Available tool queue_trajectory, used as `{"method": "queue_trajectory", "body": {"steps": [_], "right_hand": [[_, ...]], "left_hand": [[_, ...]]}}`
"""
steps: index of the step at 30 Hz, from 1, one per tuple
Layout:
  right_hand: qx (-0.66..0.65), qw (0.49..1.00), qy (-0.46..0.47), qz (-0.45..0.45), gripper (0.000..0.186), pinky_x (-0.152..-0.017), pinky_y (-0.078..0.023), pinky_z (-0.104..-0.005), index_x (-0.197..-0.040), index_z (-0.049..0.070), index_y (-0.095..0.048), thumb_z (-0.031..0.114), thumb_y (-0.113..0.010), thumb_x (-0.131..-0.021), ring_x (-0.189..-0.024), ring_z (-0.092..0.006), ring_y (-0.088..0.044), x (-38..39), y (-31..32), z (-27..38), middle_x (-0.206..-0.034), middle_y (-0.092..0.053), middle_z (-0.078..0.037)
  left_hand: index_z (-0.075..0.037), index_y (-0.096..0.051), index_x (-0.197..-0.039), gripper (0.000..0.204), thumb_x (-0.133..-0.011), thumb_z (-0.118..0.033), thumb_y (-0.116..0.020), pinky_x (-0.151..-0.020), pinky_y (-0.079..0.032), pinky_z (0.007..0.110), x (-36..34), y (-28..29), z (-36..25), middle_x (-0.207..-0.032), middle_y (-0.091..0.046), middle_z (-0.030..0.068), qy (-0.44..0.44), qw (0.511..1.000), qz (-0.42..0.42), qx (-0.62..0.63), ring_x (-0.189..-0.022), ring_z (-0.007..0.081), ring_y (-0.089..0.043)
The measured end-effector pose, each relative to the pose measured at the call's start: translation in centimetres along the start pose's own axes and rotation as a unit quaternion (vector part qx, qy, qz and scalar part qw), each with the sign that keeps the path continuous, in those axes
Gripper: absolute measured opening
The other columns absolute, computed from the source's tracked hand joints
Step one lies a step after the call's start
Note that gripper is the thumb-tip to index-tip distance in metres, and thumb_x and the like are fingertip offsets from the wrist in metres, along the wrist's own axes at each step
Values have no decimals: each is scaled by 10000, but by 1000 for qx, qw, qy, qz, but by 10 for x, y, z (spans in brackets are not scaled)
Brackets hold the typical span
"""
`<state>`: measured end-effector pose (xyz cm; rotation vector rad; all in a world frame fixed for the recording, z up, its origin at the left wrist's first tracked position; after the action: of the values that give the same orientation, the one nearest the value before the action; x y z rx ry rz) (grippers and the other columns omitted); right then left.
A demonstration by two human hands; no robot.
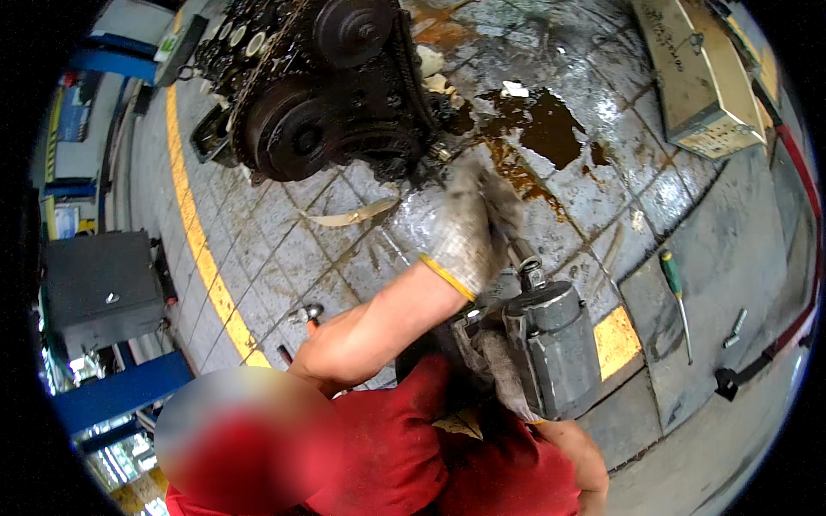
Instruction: The person disassembles a car engine block on a tiled workshop floor, using a power impact wrench to remove bolts and a hammer to tap components. The person removes the timing chain and sprocket assembly, places bolts into a wooden box, and continues to detach parts from the engine block.
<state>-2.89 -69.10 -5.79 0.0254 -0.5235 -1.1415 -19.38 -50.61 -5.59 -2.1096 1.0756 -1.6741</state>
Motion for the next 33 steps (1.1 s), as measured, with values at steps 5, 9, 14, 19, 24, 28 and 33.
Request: {"method": "queue_trajectory", "body": {"steps": [5,9,14,19,24,28,33], "right_hand": [[-7,999,21,39,341,-977,-536,-401,-1311,98,-693,219,-686,-991,-1132,-277,-679,-7,5,-10,-1223,-723,-116],[-14,997,34,67,342,-985,-534,-405,-1318,97,-691,221,-680,-1000,-1143,-280,-676,-10,3,-15,-1228,-722,-119],[-25,995,48,84,344,-996,-532,-410,-1328,95,-687,224,-672,-1010,-1157,-283,-673,-13,2,-19,-1234,-720,-122],[-37,994,58,88,345,-1007,-530,-415,-1338,94,-684,227,-664,-1020,-1170,-287,-670,-12,3,-22,-1240,-718,-126],[-46,993,65,86,346,-1018,-527,-420,-1348,92,-681,230,-656,-1031,-1184,-290,-667,-10,3,-25,-1246,-716,-129],[-62,992,72,84,348,-1027,-526,-425,-1355,91,-678,232,-649,-1039,-1195,-292,-664,-14,-3,-23,-1251,-715,-132],[-137,987,14,79,343,-1023,-528,-423,-1346,83,-682,242,-653,-1044,-1185,-294,-668,-28,-12,-12,-1251,-717,-135]], "left_hand": [[-184,-464,-804,416,-1095,-467,-553,-447,-382,321,5,6,-14,-608,-442,-12,-6,998,62,11,-493,162,-468],[-197,-487,-772,405,-1062,-442,-627,-425,-361,253,16,-8,-25,-608,-432,-55,-72,996,35,-29,-470,94,-403],[-189,-494,-769,394,-1080,-403,-608,-423,-376,218,-4,-1,-29,-611,-425,-68,-29,996,27,86,-478,62,-393],[-203,-479,-792,397,-1071,-447,-620,-430,-335,226,-1,-6,-18,-631,-384,-77,15,992,100,73,-494,70,-360],[-181,-560,-802,356,-1056,-413,-651,-391,-337,218,-3,-13,-17,-602,-377,-78,-20,992,122,25,-465,49,-386],[-178,-607,-821,326,-1046,-407,-664,-388,-330,224,4,-22,-14,-599,-387,-86,-18,993,112,20,-454,53,-392],[-168,-618,-825,330,-1047,-407,-658,-386,-333,224,1,-19,-20,-592,-393,-84,-14,989,140,36,-450,62,-402]]}}
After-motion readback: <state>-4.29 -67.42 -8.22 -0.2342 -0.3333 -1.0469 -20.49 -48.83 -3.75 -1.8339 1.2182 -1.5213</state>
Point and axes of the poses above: each hand's wrist, its own x-axis away from the middle knuckle, its own y-axis out of the back of the hand, z = x × y, the point moved 4 cm from there along -x, towards the middle knuckle
